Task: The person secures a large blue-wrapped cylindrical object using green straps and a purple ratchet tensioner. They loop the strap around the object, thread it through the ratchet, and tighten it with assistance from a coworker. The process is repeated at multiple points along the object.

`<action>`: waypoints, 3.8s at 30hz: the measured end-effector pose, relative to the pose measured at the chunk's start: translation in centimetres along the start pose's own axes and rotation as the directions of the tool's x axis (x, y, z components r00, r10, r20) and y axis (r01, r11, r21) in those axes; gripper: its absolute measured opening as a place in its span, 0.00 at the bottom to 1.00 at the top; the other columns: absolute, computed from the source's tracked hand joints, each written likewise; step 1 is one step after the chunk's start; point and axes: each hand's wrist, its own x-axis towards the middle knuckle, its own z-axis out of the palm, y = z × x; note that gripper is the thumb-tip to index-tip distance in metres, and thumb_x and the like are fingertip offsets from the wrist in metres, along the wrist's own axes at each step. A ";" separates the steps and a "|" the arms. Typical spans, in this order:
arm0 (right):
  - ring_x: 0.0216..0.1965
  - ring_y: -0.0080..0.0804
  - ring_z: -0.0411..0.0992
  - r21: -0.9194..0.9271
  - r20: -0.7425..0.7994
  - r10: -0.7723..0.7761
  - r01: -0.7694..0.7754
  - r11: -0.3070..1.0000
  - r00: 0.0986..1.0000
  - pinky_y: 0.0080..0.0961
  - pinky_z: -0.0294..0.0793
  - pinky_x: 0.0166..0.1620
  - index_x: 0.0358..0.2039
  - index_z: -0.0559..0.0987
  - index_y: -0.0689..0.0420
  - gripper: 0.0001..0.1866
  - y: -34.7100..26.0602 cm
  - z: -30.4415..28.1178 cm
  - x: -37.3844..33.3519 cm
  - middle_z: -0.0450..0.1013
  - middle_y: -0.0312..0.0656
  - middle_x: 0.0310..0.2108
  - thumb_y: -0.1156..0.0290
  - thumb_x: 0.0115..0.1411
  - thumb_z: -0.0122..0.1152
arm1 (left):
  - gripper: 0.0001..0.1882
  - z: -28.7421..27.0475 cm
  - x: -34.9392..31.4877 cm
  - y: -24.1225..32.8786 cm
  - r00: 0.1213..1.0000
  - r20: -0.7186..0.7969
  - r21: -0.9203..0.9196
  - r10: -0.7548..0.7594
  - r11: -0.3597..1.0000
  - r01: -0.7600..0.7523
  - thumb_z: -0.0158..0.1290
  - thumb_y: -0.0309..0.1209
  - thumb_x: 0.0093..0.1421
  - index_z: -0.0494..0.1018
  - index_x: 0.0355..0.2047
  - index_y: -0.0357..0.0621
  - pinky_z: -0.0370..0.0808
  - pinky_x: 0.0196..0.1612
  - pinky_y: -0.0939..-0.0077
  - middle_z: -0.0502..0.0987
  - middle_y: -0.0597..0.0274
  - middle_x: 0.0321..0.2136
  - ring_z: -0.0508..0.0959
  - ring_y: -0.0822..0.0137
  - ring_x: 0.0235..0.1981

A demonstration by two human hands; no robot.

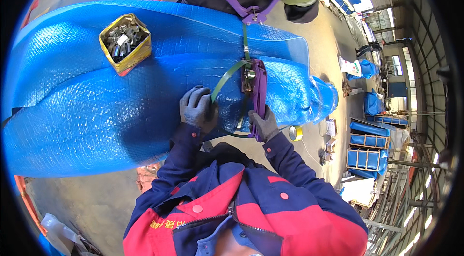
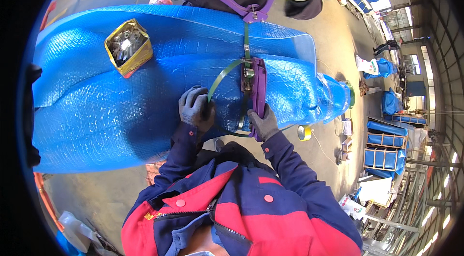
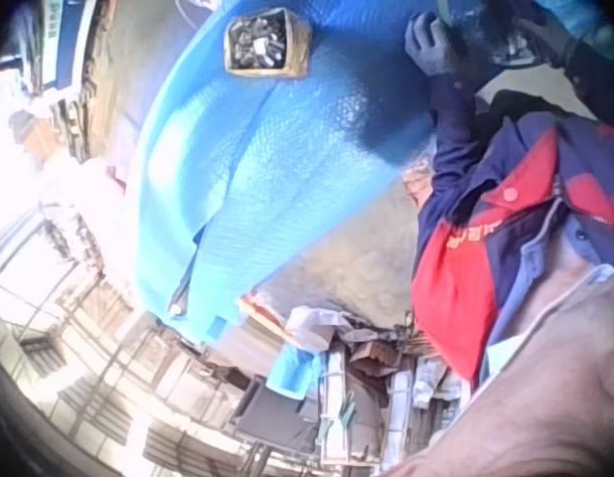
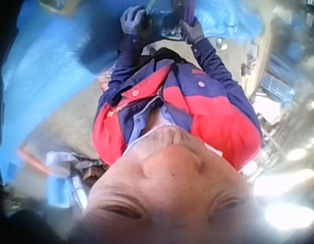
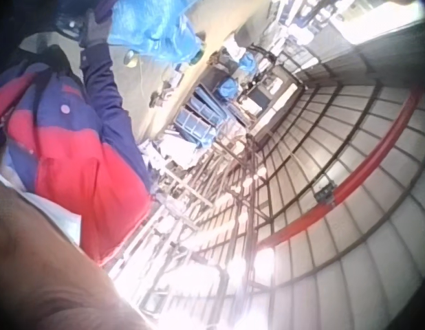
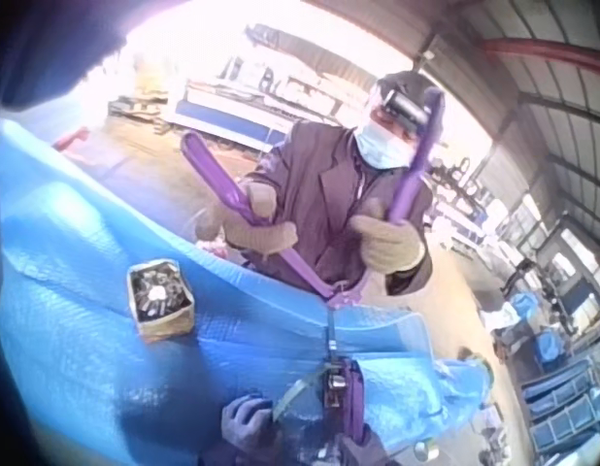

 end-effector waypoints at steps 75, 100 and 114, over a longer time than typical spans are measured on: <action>0.38 0.43 0.77 0.971 0.213 -0.013 0.210 0.115 -0.977 0.40 0.74 0.40 0.40 0.78 0.48 0.20 29.4 0.9 -65.9 0.76 0.40 0.33 0.62 0.45 0.70 | 0.16 -13.7 -79.0 47.2 0.227 -0.510 -0.440 -0.829 0.479 0.760 0.61 0.32 0.61 0.77 0.49 0.43 0.79 0.42 0.66 0.84 0.58 0.37 0.83 0.63 0.37; 0.24 0.43 0.75 0.877 0.017 -0.575 -0.264 0.402 -0.818 0.34 0.74 0.28 0.36 0.79 0.57 0.08 15.0 35.3 -91.5 0.76 0.42 0.27 0.68 0.59 0.65 | 0.19 -48.2 -101.9 36.8 -0.007 -0.277 -0.575 -0.961 0.159 0.802 0.62 0.39 0.60 0.80 0.49 0.45 0.79 0.37 0.66 0.84 0.59 0.34 0.83 0.65 0.33; 0.40 0.44 0.80 -0.057 0.963 -0.201 0.867 0.494 0.178 0.35 0.79 0.44 0.47 0.83 0.55 0.20 29.4 50.2 -87.9 0.80 0.47 0.39 0.56 0.59 0.70 | 0.16 -78.8 -100.7 17.9 0.118 0.322 -0.378 -0.939 -0.013 0.926 0.62 0.40 0.63 0.77 0.47 0.46 0.66 0.16 0.73 0.74 0.69 0.20 0.72 0.76 0.18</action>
